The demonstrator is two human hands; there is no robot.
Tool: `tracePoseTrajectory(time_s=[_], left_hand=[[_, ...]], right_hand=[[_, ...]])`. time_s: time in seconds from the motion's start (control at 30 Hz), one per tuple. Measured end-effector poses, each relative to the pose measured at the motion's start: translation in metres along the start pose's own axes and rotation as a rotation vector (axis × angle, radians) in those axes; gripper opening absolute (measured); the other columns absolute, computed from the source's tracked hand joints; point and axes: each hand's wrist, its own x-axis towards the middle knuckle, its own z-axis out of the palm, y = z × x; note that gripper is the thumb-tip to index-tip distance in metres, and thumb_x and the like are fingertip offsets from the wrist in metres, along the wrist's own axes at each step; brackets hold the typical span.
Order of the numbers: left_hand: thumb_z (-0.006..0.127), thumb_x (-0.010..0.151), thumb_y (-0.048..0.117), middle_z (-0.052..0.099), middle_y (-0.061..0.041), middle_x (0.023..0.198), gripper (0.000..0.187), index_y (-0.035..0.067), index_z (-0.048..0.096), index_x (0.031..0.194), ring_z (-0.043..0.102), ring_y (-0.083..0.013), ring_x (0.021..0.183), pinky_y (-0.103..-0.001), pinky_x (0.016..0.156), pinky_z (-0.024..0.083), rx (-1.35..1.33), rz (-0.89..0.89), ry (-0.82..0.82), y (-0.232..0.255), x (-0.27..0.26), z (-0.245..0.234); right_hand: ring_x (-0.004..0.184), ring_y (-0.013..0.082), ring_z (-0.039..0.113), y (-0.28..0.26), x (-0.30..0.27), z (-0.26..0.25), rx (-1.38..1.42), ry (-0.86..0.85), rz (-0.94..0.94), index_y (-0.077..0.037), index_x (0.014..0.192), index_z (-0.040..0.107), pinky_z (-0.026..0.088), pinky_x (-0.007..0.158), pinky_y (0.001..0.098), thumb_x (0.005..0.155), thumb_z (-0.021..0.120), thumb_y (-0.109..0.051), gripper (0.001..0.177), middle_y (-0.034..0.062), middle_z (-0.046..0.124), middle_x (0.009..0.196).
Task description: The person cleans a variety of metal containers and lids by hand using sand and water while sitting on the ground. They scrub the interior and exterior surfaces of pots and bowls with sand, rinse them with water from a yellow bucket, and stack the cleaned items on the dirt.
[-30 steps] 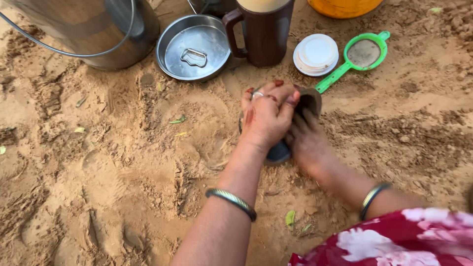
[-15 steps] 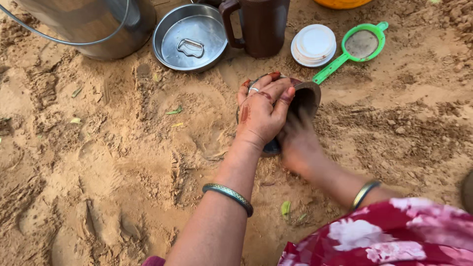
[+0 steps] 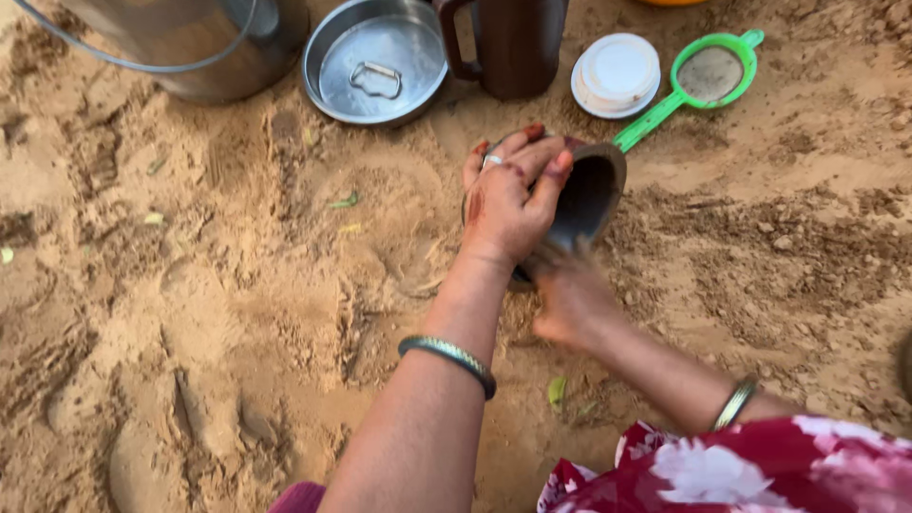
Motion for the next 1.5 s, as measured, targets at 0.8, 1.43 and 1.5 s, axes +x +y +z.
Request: tracePoseTrajectory(time_s=[0.8,1.43,1.5], left_hand=[[0.059,0.099,0.042,0.073,-0.001,0.128,0.031,0.025,0.078,0.117,0.058,-0.0178,0.134,-0.051,0.12,0.024,-0.005,-0.044,-0.001,-0.005,0.006,0.008],[0.046,0.106,0.041,0.047,-0.009,0.155,0.043,0.019,0.06,0.141,0.021,-0.0357,0.149,-0.066,0.113,0.002,0.21,-0.192,0.016,0.004,0.012,0.008],[0.047,0.098,0.038,0.057,0.001,0.148,0.041,0.028,0.064,0.133,0.029,-0.0278,0.152,-0.066,0.119,0.005,0.192,-0.282,-0.218,0.024,0.005,0.007]], right_hand=[[0.142,0.0269,0.045,0.044,0.008,-0.001,-0.279,0.448,-0.292,-0.008,0.142,0.055,0.024,0.121,0.0537,0.067,0.071,-0.012,0.076,0.0102,0.058,0.143],[0.116,0.0347,0.072,-0.029,0.006,-0.022,0.865,0.036,0.374,-0.005,0.131,0.064,0.054,0.106,0.0429,0.094,0.055,-0.02,0.041,0.0223,0.075,0.122],[0.128,0.0326,0.059,-0.038,0.0,-0.01,1.39,0.323,0.145,-0.006,0.137,0.052,0.048,0.103,0.0429,0.087,0.064,-0.016,0.052,0.0184,0.063,0.135]])
